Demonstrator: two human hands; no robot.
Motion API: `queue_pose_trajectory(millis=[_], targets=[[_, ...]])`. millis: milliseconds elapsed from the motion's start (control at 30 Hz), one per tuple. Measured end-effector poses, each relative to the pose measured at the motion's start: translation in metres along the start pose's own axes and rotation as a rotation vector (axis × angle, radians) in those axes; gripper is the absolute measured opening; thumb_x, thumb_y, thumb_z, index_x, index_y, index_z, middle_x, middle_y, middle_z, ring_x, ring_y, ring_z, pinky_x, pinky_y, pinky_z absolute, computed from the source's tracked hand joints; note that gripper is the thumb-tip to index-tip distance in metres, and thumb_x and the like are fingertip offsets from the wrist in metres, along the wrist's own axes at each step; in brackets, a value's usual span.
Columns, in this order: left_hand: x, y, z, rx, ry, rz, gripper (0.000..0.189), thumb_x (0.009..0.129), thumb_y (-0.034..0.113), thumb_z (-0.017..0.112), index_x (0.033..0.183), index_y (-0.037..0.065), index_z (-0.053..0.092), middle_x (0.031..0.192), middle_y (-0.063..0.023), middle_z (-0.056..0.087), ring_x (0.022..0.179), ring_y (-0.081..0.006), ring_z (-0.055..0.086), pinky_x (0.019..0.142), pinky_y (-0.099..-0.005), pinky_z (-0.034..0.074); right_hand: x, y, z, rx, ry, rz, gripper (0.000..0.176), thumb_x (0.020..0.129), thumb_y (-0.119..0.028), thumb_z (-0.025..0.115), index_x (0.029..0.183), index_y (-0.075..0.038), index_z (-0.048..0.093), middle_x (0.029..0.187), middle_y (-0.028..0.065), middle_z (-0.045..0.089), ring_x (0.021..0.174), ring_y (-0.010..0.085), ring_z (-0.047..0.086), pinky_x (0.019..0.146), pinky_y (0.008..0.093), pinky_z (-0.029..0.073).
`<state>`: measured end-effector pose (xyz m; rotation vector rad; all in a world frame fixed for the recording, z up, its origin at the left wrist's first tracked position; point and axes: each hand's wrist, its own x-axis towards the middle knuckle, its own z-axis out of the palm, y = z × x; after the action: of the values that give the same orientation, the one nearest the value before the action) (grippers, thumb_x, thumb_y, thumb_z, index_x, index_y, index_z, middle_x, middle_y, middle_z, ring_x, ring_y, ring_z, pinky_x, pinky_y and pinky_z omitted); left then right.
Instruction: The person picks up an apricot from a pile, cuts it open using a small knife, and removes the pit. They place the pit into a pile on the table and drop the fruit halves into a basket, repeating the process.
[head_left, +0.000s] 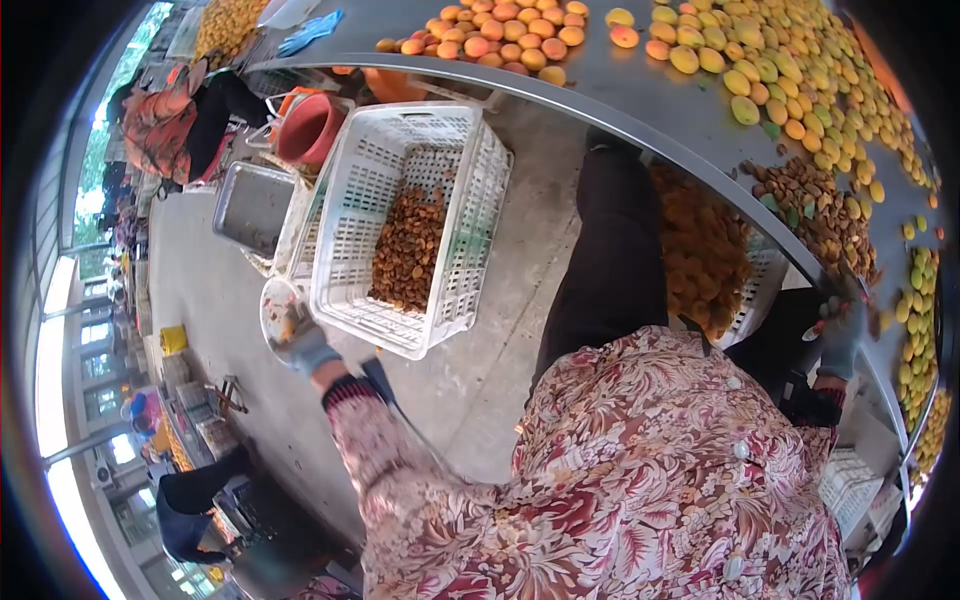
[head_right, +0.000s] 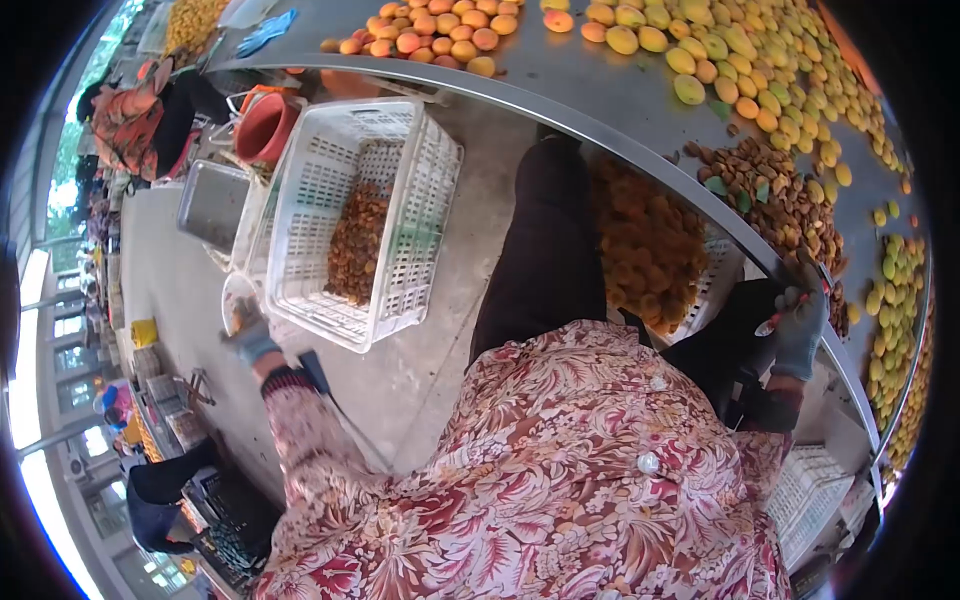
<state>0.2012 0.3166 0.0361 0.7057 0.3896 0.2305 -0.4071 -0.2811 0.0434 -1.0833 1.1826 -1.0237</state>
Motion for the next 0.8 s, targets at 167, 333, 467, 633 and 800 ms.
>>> queue_pose_trajectory(millis=[167,333,467,633,800], targets=[[-0.008,-0.035,0.025,0.257,0.138,-0.592,0.055,0.086,0.043,0.043,0.128,0.008,0.043,0.126,-0.0163,0.051,0.106,-0.0376,0.055,0.096,-0.0504,0.04,-0.004,-0.006,0.0,-0.062,-0.095,-0.042,0.033,0.095,-0.012,0.038,0.126,-0.005,0.049,0.123,0.0083,0.056,0.059,0.0021,0.034,0.052,0.0157,0.033],[-0.115,-0.175,0.091,0.599,-0.621,-0.594,0.032,0.088,0.036,0.047,0.078,0.009,0.061,0.07,-0.0079,0.062,0.063,-0.0238,0.061,0.055,-0.038,0.048,0.002,-0.001,-0.011,-0.035,-0.141,-0.071,0.034,0.095,-0.011,0.038,0.127,-0.005,0.048,0.126,0.01,0.054,0.059,0.0016,0.034,0.052,0.0147,0.032],[-0.262,-0.154,0.205,0.587,-0.882,-0.06,0.018,0.092,0.017,0.047,0.083,0.003,0.055,0.069,-0.0041,0.057,0.06,-0.0137,0.056,0.056,-0.0269,0.045,0.0,-0.009,-0.004,-0.042,-0.144,-0.026,0.034,0.096,-0.012,0.038,0.128,-0.005,0.048,0.126,0.0121,0.054,0.058,0.0005,0.035,0.052,0.0129,0.032],[-0.377,-0.057,0.268,0.326,-1.277,-0.185,0.026,0.095,0.021,0.045,0.102,-0.002,0.054,0.084,-0.0142,0.062,0.08,-0.0217,0.061,0.063,-0.0321,0.05,0.018,0.021,-0.039,0.2,-0.361,0.052,0.04,0.094,-0.016,0.046,0.133,-0.007,0.043,0.106,0.0054,0.057,0.067,0.0053,0.048,0.051,0.0163,0.041],[-0.46,-0.148,0.308,0.051,-1.496,-1.071,0.029,0.093,0.021,0.047,0.108,-0.003,0.053,0.086,-0.0152,0.061,0.083,-0.0209,0.06,0.065,-0.0329,0.052,-0.023,-0.03,0.033,0.05,0.175,0.013,0.019,0.085,-0.022,0.062,0.094,-0.005,0.062,0.051,-0.0011,0.044,0.037,0.0085,0.041,0.035,0.0235,0.034]])
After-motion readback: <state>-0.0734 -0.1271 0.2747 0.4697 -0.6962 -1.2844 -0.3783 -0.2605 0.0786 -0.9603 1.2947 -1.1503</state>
